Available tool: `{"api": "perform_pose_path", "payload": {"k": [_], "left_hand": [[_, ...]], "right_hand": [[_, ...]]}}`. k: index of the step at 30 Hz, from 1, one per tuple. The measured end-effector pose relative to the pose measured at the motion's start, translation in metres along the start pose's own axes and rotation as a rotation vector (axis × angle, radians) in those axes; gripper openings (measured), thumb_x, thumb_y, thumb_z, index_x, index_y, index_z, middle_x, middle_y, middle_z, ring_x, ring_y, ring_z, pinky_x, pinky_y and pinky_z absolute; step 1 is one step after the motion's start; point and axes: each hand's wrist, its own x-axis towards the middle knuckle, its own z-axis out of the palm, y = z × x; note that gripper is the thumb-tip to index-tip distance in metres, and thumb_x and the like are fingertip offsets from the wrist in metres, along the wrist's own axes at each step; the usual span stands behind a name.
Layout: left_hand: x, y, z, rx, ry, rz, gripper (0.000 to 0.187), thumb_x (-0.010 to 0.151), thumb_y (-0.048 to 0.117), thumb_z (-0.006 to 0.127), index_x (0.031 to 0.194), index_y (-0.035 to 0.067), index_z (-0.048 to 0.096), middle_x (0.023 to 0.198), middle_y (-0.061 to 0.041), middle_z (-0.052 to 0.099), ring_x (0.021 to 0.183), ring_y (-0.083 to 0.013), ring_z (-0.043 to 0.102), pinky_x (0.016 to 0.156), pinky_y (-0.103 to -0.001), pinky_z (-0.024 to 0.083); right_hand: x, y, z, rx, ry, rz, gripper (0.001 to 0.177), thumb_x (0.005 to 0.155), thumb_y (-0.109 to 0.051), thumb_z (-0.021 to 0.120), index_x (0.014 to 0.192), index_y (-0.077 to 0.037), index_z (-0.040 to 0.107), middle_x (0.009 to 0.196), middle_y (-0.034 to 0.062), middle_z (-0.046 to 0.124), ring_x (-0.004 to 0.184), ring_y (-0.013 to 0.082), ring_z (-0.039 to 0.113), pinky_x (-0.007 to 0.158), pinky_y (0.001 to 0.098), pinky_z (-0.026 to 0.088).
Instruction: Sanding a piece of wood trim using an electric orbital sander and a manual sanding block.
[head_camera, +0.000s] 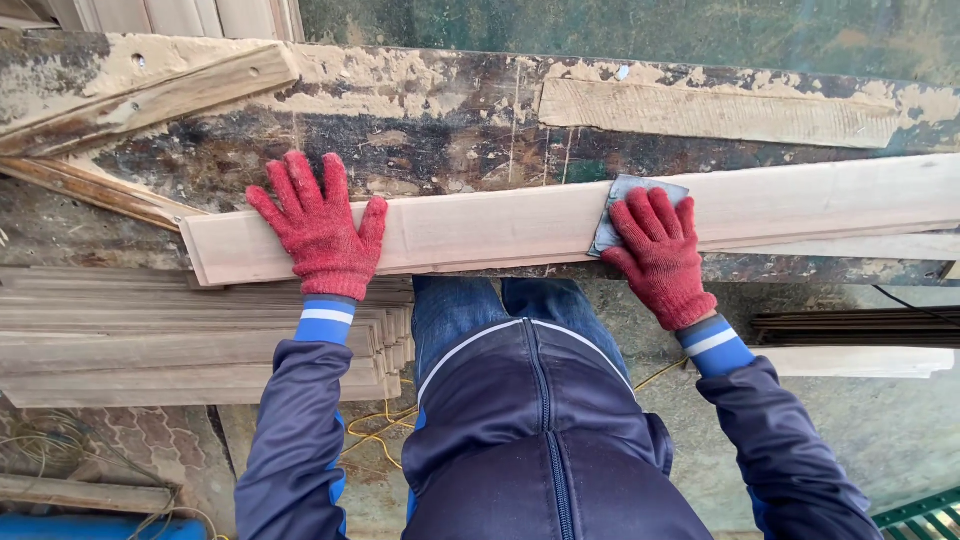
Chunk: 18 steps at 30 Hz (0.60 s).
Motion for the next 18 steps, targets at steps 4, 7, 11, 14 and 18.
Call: {"api": "perform_pose_path", "payload": {"k": [4, 7, 11, 14, 18], "left_hand": [[0.006, -0.002, 0.001, 0.002, 0.005, 0.005, 0.075, 0.1, 0.051, 0.066, 0.153, 0.0, 0.055, 0.157, -0.039, 0.037, 0.149, -0.056, 0.024, 0.117, -0.076, 0.005], [0.006, -0.001, 0.004, 0.005, 0.026, 0.003, 0.075, 0.099, 0.053, 0.067, 0.152, 0.0, 0.057, 0.157, -0.039, 0.039, 0.149, -0.0557, 0.024, 0.117, -0.075, 0.005], [0.007, -0.007, 0.011, 0.045, 0.03, 0.015, 0.076, 0.099, 0.056, 0.066, 0.152, 0.003, 0.058, 0.157, -0.037, 0.04, 0.15, -0.0534, 0.025, 0.119, -0.074, 0.004], [0.007, -0.004, 0.004, 0.01, 0.041, 0.022, 0.073, 0.1, 0.052, 0.066, 0.152, 0.0, 0.056, 0.156, -0.039, 0.039, 0.148, -0.0556, 0.026, 0.117, -0.075, 0.007], [0.009, -0.005, 0.005, 0.015, 0.05, 0.022, 0.074, 0.097, 0.05, 0.071, 0.15, 0.001, 0.057, 0.155, -0.037, 0.04, 0.147, -0.055, 0.027, 0.117, -0.074, 0.008]], "right_hand": [[0.017, -0.016, -0.004, -0.061, 0.013, -0.025, 0.059, 0.093, -0.049, 0.066, 0.143, -0.016, 0.061, 0.146, 0.0166, 0.057, 0.138, 0.042, 0.048, 0.116, 0.0646, 0.032], [0.049, -0.047, 0.002, 0.023, 0.056, -0.125, 0.055, 0.093, -0.046, 0.068, 0.14, -0.018, 0.062, 0.145, 0.0161, 0.058, 0.136, 0.0424, 0.049, 0.115, 0.0642, 0.034], [0.083, -0.095, 0.025, 0.174, 0.144, -0.25, 0.058, 0.091, -0.044, 0.071, 0.141, -0.018, 0.061, 0.143, 0.0133, 0.061, 0.131, 0.0391, 0.055, 0.113, 0.0614, 0.038], [0.086, -0.102, 0.033, 0.262, 0.161, -0.295, 0.063, 0.091, -0.049, 0.069, 0.143, -0.016, 0.06, 0.143, 0.0142, 0.061, 0.129, 0.0389, 0.058, 0.111, 0.0599, 0.043], [0.058, -0.039, -0.01, 0.177, 0.118, -0.256, 0.057, 0.097, -0.059, 0.06, 0.139, -0.02, 0.066, 0.142, 0.0109, 0.063, 0.126, 0.0348, 0.06, 0.109, 0.0545, 0.046]]}}
